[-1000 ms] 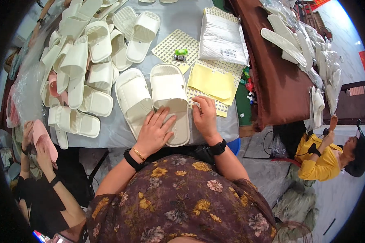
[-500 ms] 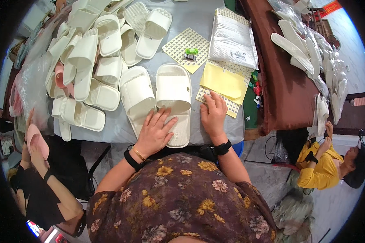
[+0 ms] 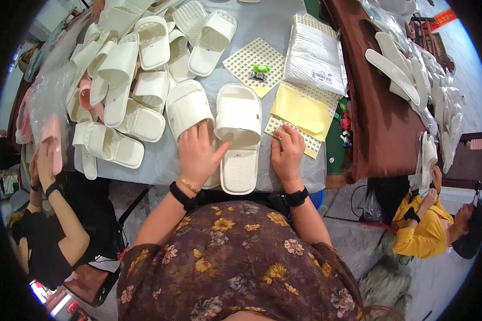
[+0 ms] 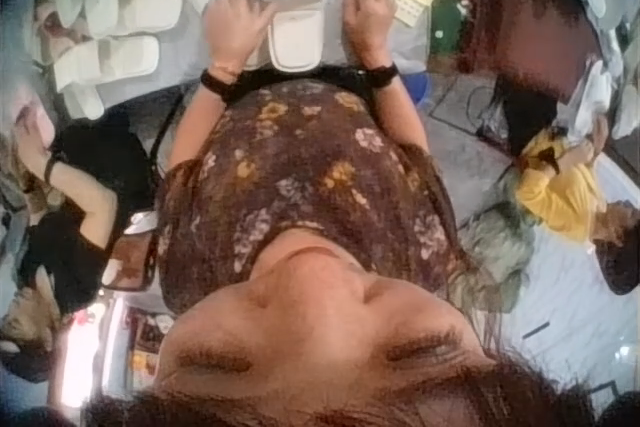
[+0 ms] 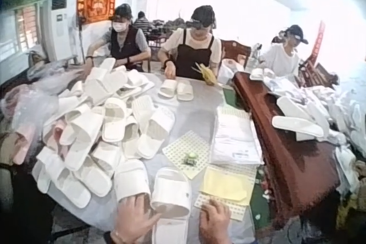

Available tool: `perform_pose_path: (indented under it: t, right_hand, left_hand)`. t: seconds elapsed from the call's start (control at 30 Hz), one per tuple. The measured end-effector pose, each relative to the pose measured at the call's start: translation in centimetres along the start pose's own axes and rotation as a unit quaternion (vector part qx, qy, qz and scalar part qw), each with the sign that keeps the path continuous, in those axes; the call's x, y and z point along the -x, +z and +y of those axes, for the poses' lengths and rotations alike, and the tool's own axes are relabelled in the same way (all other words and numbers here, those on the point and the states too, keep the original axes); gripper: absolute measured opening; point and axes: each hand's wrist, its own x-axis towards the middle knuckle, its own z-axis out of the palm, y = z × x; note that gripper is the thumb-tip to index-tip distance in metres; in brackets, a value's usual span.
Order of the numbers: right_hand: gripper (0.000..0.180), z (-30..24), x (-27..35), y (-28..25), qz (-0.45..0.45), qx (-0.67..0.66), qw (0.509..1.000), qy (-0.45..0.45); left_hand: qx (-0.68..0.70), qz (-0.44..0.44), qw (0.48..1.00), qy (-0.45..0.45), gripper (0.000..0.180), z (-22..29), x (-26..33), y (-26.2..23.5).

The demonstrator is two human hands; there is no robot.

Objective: Organizing and pairing manufactured slippers on a table.

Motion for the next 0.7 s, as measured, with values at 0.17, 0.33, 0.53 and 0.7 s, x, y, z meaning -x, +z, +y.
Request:
perform_pose_path:
  t: [0.17, 0.33, 0.53, 0.7]
  right_hand:
    - [0.02, -0.1, -0.1, 0.0, 0.002, -0.011, 1.0, -0.001]
    - [0.02, 0.2, 0.2, 0.1, 0.004, -0.022, 1.0, 0.006]
    - [0.03, -1.5, 0.0, -0.6, -0.026, -0.041, 0.998, -0.034]
    - [0.045, -2.2, -0.3, -0.2, -0.055, -0.051, 0.997, -0.018]
  left_hand:
    - [0.001, -0.036, 0.999, -0.027, 0.041, -0.9, -0.9, 2.1]
    - [0.055, -0.056, 0.996, -0.031, 0.035, -1.4, -0.8, 1.7]
    - [0.069, -0.204, 0.976, -0.014, 0.039, -1.7, -0.6, -0.4]
    - [0.114, -0.27, 0.956, 0.022, 0.045, -2.7, -1.6, -2.2]
